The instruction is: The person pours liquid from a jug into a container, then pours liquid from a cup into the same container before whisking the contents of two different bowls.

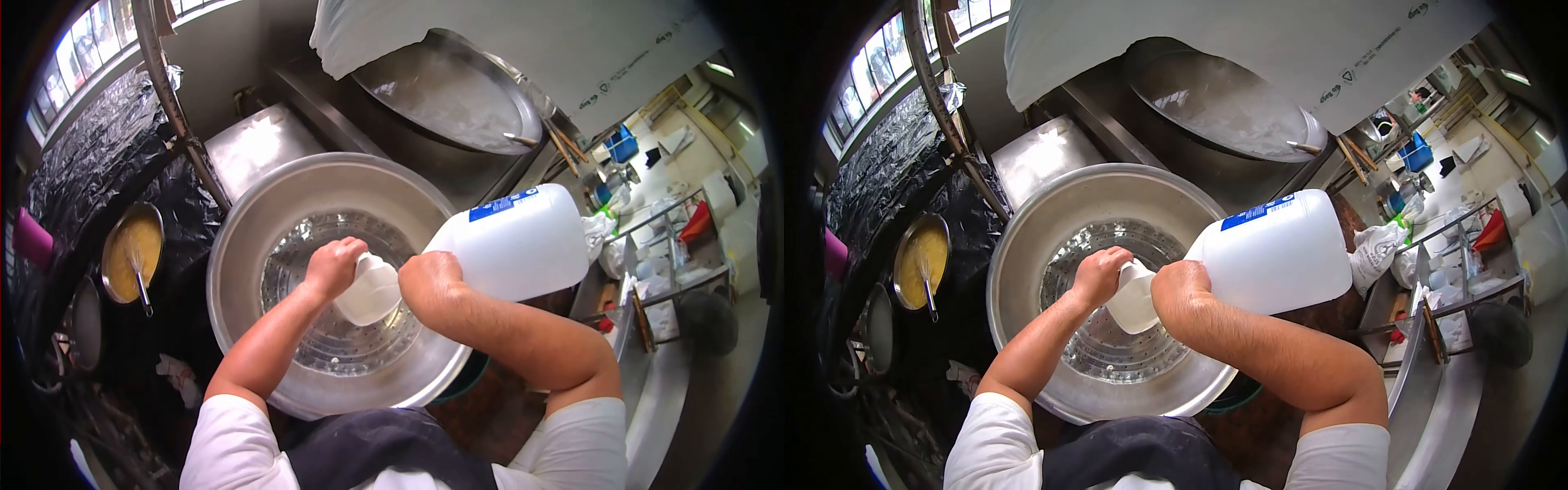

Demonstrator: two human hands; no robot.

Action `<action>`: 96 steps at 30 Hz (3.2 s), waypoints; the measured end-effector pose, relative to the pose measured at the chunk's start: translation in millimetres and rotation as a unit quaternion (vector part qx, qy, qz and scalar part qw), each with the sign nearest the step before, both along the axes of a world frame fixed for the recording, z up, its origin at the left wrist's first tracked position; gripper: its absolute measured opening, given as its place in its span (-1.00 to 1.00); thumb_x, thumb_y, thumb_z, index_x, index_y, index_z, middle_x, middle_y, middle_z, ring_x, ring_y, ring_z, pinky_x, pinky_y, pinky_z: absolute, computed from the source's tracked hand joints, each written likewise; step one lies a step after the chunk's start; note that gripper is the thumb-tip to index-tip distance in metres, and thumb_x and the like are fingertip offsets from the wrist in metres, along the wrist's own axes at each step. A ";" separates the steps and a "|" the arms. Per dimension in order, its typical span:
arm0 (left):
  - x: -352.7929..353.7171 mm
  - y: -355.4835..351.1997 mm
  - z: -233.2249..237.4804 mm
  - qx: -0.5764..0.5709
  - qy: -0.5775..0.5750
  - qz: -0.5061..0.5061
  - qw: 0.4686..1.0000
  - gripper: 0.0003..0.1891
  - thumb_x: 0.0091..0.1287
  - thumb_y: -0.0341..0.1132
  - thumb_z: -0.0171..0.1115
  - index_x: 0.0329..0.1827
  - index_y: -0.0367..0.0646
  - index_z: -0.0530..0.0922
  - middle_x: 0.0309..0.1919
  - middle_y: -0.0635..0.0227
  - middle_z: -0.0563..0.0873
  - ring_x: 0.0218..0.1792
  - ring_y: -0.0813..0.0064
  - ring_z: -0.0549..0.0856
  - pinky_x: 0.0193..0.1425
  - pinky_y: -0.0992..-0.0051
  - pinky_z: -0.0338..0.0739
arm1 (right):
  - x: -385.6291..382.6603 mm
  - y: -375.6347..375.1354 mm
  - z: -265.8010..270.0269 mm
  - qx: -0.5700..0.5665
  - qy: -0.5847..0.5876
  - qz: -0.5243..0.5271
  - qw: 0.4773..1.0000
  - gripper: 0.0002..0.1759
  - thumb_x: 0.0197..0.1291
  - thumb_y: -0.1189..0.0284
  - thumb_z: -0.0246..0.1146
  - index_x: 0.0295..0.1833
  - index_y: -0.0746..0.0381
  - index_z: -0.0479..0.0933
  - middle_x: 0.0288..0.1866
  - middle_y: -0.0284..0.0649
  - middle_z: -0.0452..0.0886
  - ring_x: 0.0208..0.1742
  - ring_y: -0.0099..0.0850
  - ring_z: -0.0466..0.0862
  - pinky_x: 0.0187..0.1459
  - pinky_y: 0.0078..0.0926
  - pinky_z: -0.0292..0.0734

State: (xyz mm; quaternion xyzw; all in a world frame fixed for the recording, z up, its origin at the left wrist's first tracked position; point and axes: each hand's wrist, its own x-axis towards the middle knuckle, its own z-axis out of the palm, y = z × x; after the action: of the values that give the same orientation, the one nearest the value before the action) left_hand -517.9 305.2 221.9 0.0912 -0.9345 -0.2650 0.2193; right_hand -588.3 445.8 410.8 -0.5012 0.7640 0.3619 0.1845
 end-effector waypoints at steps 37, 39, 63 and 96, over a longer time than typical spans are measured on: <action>-35.1 -41.4 3.8 0.013 -0.062 -0.002 0.998 -0.60 0.21 -0.62 0.09 0.05 -0.02 0.64 0.05 0.27 0.72 0.08 0.16 0.69 0.17 0.26 0.61 | -38.7 178.7 -9.4 -0.482 -0.164 -0.308 0.804 -0.62 0.16 0.18 0.34 -0.34 0.35 0.62 -0.39 0.09 0.64 -0.32 0.04 0.66 -0.22 -0.13 0.52; -37.5 -44.4 5.0 0.014 -0.073 -0.002 0.997 -0.58 0.21 -0.62 0.09 0.08 -0.01 0.64 0.06 0.27 0.72 0.09 0.16 0.69 0.18 0.27 0.60 | -35.1 191.9 -7.2 -0.491 -0.167 -0.361 0.775 -0.61 0.17 0.19 0.35 -0.27 0.37 0.64 -0.40 0.10 0.63 -0.35 0.02 0.65 -0.24 -0.17 0.52; -54.6 -72.9 26.0 -0.029 -0.150 0.035 0.988 -0.38 0.13 -0.57 0.17 0.32 0.07 0.53 0.21 0.22 0.65 0.21 0.19 0.63 0.31 0.28 0.54 | -4.2 283.3 -12.0 -0.537 -0.164 -0.472 0.680 -0.66 0.20 0.25 0.38 -0.24 0.38 0.65 -0.44 -0.08 0.67 -0.41 -0.35 0.64 -0.27 -0.36 0.52; 256.1 144.5 130.0 0.485 0.002 -0.035 0.874 -0.63 0.34 -0.47 0.29 0.18 -0.15 0.44 0.15 0.31 0.56 -0.24 0.77 0.51 -0.11 0.67 0.49 | 152.4 259.6 29.9 -0.571 -0.470 -0.337 0.583 -0.66 0.17 0.30 0.47 -0.39 0.32 0.53 -0.57 -0.40 0.52 -0.54 -0.68 0.45 -0.51 -0.66 0.27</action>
State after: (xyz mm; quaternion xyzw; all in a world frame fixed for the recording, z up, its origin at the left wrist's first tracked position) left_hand -261.8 449.7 351.9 0.1533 -0.6912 -0.6922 0.1398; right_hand -435.9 705.4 440.7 -0.3104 0.7338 -0.5229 0.3030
